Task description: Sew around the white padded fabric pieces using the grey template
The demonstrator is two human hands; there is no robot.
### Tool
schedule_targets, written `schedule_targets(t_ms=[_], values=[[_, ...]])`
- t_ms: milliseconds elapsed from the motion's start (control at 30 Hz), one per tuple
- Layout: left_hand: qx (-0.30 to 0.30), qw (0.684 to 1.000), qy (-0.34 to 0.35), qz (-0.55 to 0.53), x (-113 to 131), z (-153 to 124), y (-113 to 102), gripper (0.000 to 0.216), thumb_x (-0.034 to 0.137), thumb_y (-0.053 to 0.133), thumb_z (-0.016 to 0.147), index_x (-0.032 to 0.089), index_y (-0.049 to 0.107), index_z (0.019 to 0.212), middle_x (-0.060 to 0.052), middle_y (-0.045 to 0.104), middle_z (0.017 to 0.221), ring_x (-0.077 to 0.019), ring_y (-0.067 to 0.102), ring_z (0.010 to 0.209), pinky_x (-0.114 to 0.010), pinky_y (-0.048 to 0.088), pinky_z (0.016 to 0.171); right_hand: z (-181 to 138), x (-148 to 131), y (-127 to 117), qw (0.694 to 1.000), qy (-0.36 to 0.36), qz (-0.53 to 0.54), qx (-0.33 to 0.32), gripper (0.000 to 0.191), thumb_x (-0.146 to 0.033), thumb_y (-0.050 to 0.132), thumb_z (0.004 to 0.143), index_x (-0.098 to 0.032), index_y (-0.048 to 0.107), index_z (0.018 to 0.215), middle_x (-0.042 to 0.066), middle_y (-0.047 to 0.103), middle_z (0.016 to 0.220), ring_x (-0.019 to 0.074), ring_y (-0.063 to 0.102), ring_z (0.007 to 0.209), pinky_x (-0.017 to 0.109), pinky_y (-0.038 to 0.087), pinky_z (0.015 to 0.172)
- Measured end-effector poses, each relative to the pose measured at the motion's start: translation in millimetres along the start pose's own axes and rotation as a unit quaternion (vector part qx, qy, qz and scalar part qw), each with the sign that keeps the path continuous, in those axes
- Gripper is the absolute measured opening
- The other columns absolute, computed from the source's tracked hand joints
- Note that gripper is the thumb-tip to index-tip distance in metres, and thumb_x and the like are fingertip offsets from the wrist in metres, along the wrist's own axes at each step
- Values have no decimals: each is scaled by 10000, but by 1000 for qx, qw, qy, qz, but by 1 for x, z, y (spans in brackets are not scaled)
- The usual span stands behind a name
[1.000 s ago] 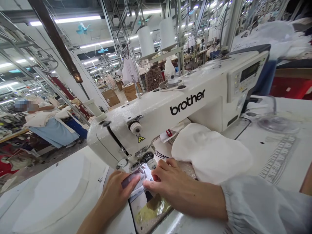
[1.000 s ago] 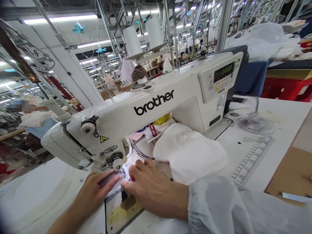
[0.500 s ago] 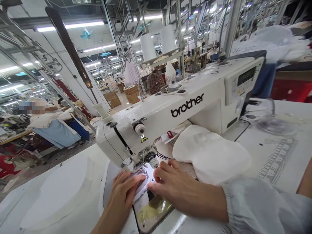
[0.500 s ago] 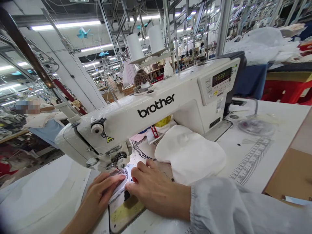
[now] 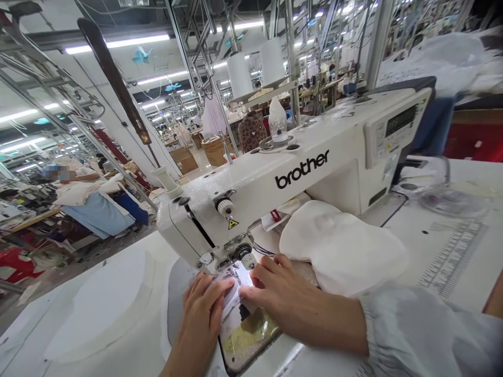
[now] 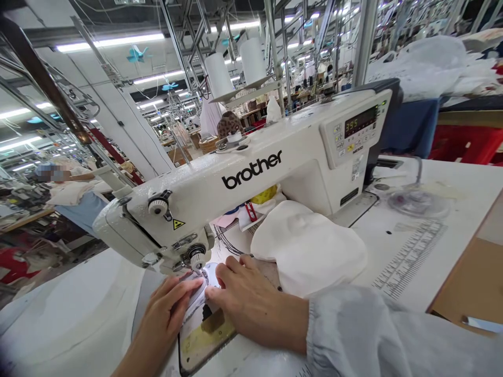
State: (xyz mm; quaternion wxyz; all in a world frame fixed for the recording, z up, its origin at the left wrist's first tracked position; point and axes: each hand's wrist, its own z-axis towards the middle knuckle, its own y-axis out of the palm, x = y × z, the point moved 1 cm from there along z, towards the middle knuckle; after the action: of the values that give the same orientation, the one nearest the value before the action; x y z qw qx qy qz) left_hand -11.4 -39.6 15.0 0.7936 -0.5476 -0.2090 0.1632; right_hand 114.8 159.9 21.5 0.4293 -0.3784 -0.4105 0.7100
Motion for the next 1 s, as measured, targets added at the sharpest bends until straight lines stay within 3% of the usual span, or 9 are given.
schedule_targets(t_ms=[133,267,400,500,633,1000], values=[[-5,1000,-6,6,-2,-6,5,341,257,425,961,356,650,1199,-45,671,1137,-221,611,1157,-440,534,977,-1,1,2,1000,3,-3,3,238,-104,456,961,-226,570,1131,60,542,1027,231,442,967,408,340,894],[-21,1000,3,13,-3,-4,-1,344,264,447,948,371,651,1204,-45,674,1176,-247,601,1184,-469,541,957,0,0,-3,1000,2,-2,-11,219,-89,442,963,-211,575,1087,55,548,1027,221,445,957,396,340,884],[-30,997,65,18,4,5,-17,356,257,442,948,381,635,1221,-31,702,1163,-238,654,1085,-460,561,907,1,-2,-11,1000,-1,-1,-26,165,-92,484,953,-196,582,1035,50,566,1016,211,449,941,374,340,867],[-17,994,106,7,6,5,-21,347,233,442,954,332,628,1230,-35,690,1235,-200,661,1107,-390,543,968,2,-3,-14,1000,2,-4,-31,152,-84,480,952,-189,580,999,49,571,1005,207,454,920,366,341,841],[12,994,100,33,5,-5,-10,361,226,457,952,302,588,1280,-35,648,1321,-190,612,1215,-356,517,1024,2,-4,-17,999,-2,-10,-38,169,-81,454,963,-180,583,1006,55,578,1005,201,460,895,360,346,806],[56,993,26,100,21,-21,18,358,256,423,961,292,559,1290,-49,635,1332,-233,639,1182,-409,601,889,-2,-1,-17,999,-35,-16,-23,117,-87,502,939,-163,591,932,45,600,950,199,464,888,374,322,798]])
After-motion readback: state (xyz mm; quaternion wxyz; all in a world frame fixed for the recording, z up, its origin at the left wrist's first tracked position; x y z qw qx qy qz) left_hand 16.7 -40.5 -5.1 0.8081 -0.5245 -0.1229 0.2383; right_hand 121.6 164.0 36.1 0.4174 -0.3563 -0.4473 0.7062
